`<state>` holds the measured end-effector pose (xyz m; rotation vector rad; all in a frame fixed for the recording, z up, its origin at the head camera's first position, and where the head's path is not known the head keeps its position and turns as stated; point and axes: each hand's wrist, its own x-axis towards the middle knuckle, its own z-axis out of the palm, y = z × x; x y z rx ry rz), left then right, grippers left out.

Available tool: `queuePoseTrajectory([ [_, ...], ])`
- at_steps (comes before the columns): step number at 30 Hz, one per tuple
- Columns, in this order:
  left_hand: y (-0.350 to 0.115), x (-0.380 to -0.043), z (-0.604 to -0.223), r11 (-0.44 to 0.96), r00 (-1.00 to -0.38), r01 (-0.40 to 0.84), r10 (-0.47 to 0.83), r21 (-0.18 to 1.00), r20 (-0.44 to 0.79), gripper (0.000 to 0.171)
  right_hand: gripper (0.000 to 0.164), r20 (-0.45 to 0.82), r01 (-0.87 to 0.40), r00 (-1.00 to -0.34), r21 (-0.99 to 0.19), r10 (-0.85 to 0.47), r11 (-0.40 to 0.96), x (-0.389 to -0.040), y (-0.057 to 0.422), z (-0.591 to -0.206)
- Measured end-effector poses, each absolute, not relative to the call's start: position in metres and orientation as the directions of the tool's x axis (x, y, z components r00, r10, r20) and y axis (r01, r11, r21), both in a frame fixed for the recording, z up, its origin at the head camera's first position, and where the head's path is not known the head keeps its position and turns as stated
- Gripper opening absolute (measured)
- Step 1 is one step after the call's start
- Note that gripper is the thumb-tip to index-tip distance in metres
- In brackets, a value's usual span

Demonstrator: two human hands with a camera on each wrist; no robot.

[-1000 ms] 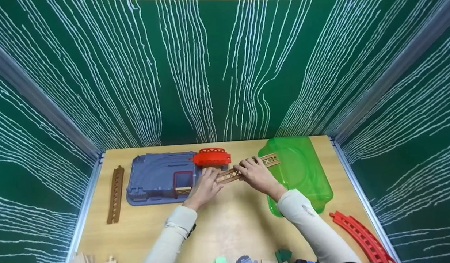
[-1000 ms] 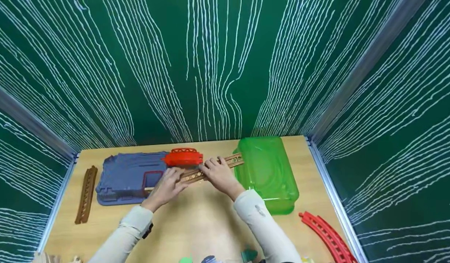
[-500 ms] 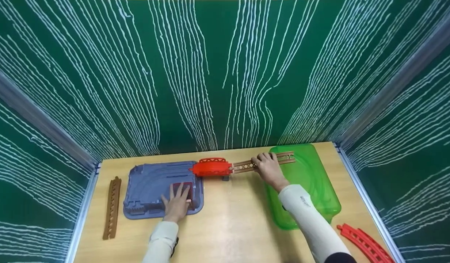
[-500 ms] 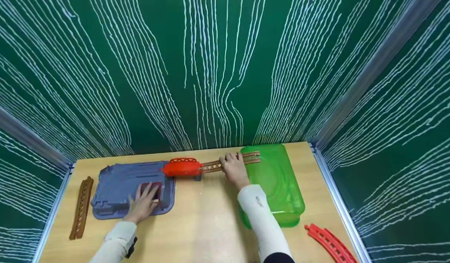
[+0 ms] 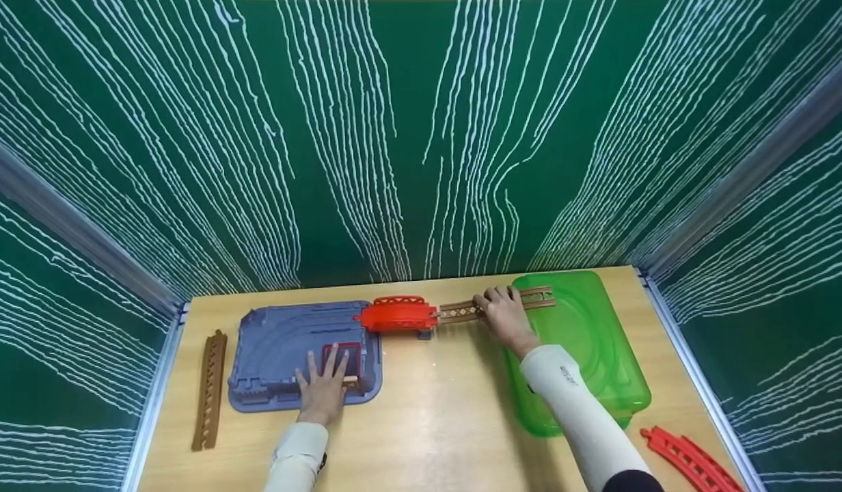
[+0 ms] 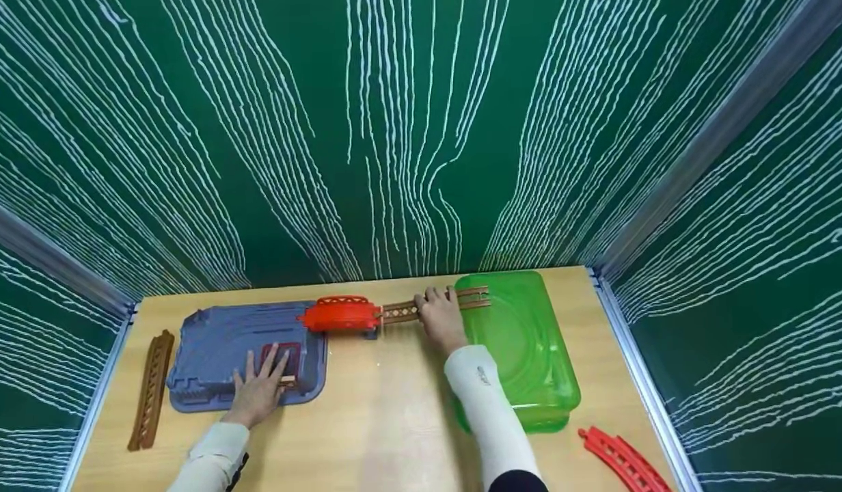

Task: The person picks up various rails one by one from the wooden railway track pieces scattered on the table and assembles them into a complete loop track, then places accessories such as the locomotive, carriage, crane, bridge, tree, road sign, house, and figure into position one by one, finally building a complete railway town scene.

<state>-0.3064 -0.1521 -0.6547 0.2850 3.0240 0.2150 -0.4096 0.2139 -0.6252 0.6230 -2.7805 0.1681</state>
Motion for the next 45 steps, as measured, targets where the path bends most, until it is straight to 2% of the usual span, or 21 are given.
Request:
queuePoseTrajectory([
  [13, -0.167, -0.308, -0.658, 0.975, -0.975, 0.173, 0.189, 0.137, -0.113, 0.067, 0.031, 0.207, -0.407, -0.897, -0.038, -0.391, 0.913, -0.419, 0.200, -0.626],
  [19, -0.168, -0.309, -0.657, 0.972, -0.973, 0.169, 0.191, 0.162, -0.128, 0.068, 0.030, 0.220, -0.427, -0.886, -0.048, -0.407, 0.903, -0.423, 0.197, -0.627],
  [36, -0.167, -0.306, -0.654, 0.979, -0.975, 0.151, 0.170, 0.139, -0.141, 0.068, 0.029, 0.206, -0.431, -0.888, -0.067, -0.411, 0.900, -0.432, 0.193, -0.628],
  [45, -0.171, -0.306, -0.653, 0.977, -0.977, 0.147, 0.168, 0.156, -0.129, 0.066, 0.023, 0.187, -0.404, -0.907, -0.121, -0.379, 0.907, -0.432, 0.187, -0.629],
])
